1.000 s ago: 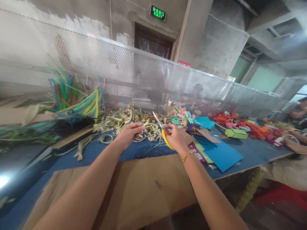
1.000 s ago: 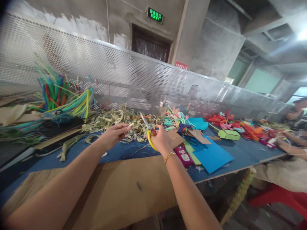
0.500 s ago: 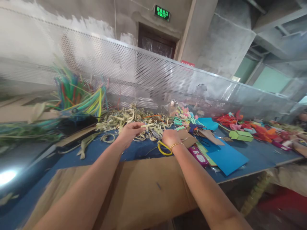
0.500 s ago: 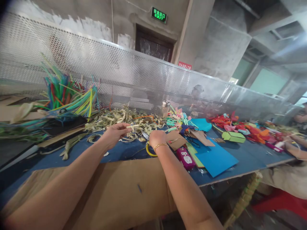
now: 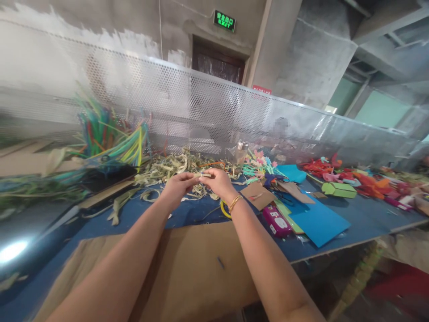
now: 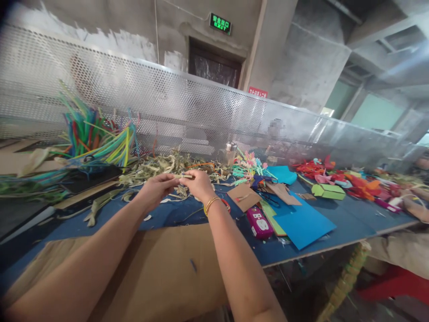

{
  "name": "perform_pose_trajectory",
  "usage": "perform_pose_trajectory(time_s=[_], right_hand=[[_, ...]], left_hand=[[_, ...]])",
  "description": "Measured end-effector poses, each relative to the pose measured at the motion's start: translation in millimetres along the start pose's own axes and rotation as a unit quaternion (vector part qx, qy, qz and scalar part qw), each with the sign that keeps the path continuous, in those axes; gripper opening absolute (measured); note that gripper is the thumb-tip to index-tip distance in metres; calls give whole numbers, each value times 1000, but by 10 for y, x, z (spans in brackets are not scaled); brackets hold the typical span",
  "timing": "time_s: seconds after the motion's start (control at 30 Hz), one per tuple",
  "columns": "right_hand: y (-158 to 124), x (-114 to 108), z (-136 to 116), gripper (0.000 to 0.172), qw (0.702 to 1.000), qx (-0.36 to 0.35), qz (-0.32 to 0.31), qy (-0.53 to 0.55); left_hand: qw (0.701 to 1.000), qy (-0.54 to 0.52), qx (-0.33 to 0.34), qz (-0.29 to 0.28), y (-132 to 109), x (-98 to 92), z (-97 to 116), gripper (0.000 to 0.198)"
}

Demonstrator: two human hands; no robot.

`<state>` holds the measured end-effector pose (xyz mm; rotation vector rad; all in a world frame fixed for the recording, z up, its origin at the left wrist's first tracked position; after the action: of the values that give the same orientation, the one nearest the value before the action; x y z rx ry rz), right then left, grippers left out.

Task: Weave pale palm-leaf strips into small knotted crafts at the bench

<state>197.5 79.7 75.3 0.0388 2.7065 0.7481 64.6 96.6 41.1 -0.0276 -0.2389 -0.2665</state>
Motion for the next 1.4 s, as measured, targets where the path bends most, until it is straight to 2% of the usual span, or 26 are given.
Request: perform_pose_trajectory(time_s=[0.2,0.33,1.03,1.23,1.4], right_hand=[[-47,68,-2,30,985,52,62,153],[-97,100,-15,26,974,64,85,200],[-113,65,35,20,978,59,90,180],[-119,29,94,30,979,62,92,170],[-134,-35,55,35,984,32,94,146]], left_hand=[[997,-75,-11,-8,-36,14,30,30],[995,-103,-14,0,-73,37,47,28],[994,-101,-28,6,-64,50,0,26],[995,-98,-12,-15,-48,56,20,27],[995,-89,-49,-26,-84,115,-2,34]])
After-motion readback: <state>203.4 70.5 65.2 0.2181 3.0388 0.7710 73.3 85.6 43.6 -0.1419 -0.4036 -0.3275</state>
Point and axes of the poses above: each hand's wrist, its own y-axis towards the middle knuckle, its own x-axis out of the palm, z = x × y, the point moved 10 cm from there along y, towards the middle knuckle, and after that the axes turned 10 degrees about -x, right-handed, at the moved point
